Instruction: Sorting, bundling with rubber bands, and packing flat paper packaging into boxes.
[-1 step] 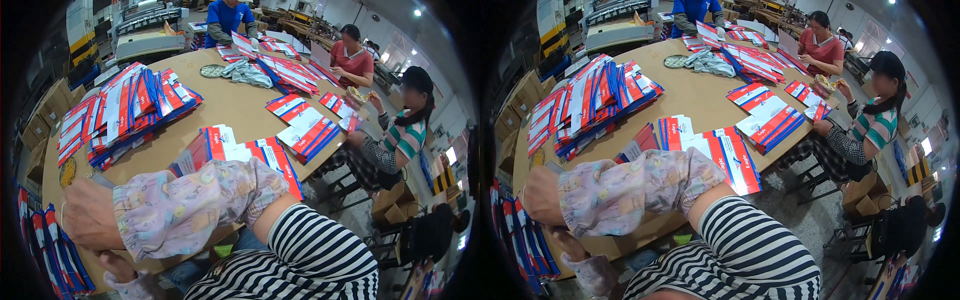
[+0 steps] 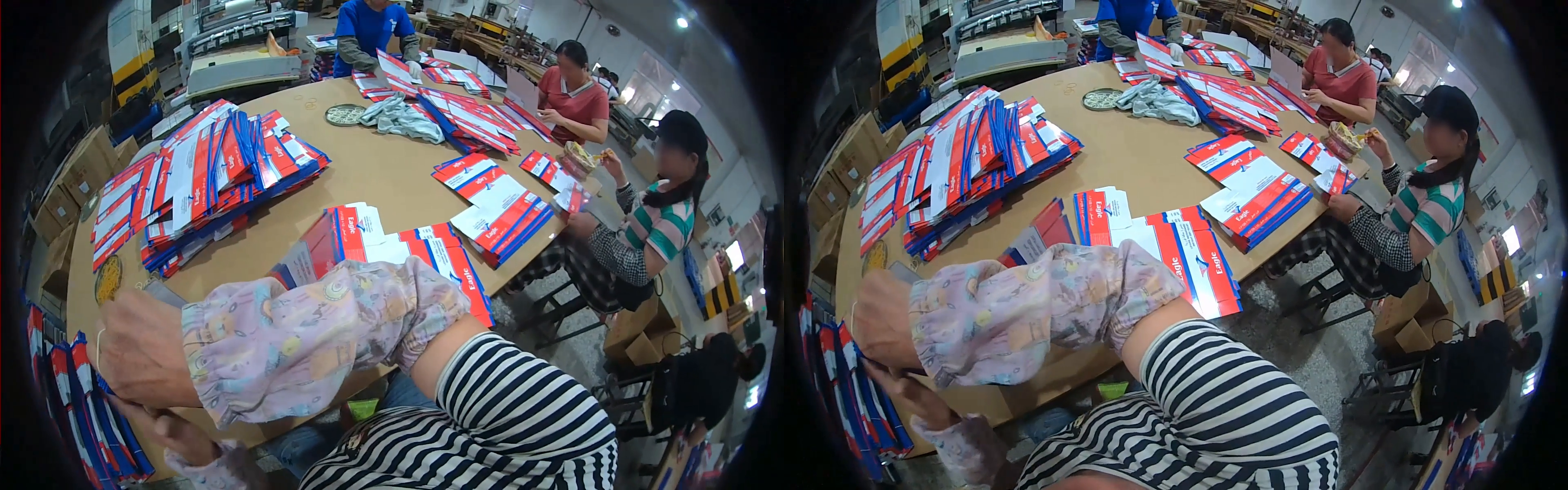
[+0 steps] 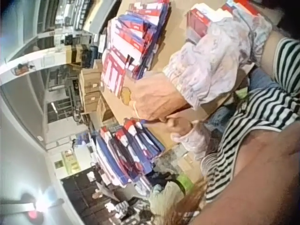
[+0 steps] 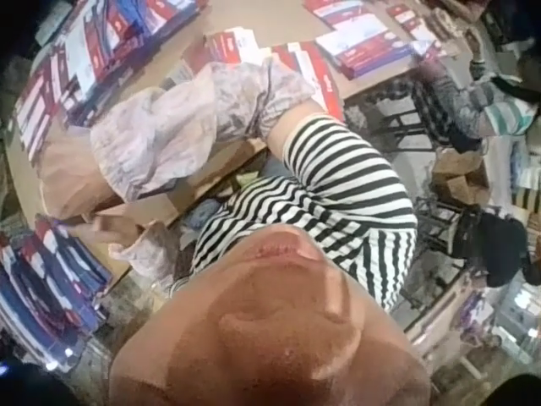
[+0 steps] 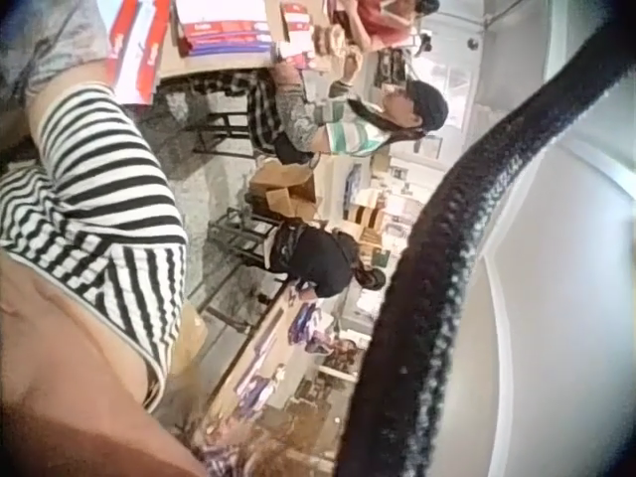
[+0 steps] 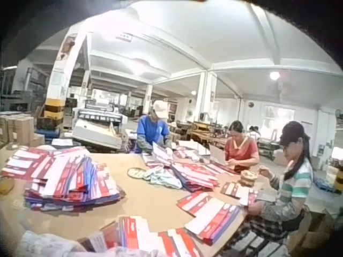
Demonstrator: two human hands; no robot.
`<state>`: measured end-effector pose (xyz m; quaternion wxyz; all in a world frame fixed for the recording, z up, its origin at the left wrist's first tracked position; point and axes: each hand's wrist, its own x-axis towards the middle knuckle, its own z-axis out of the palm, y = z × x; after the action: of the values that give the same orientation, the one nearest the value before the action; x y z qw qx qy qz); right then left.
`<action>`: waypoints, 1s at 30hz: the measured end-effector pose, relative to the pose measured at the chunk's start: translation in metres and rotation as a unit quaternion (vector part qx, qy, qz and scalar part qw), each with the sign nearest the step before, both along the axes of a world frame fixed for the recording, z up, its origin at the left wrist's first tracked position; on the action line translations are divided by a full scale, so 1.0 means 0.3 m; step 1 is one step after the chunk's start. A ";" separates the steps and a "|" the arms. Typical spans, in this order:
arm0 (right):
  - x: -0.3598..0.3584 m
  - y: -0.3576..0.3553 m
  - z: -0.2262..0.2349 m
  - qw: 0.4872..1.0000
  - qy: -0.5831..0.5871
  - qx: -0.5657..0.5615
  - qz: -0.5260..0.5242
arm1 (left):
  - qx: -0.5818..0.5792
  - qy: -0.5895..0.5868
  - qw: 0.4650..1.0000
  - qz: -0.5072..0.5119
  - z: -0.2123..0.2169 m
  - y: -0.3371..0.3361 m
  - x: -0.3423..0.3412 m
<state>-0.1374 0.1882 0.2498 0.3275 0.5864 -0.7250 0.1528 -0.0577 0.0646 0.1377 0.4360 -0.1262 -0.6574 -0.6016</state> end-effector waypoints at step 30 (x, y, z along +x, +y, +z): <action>0.087 0.108 -0.021 0.996 0.012 -0.091 0.012 | -0.026 -0.025 0.999 0.013 0.052 -0.342 -0.067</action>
<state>-0.1114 0.2206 0.2435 0.3860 0.5651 -0.6968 0.2147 -0.0778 -0.0381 0.1533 0.4237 -0.1135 -0.6849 -0.5819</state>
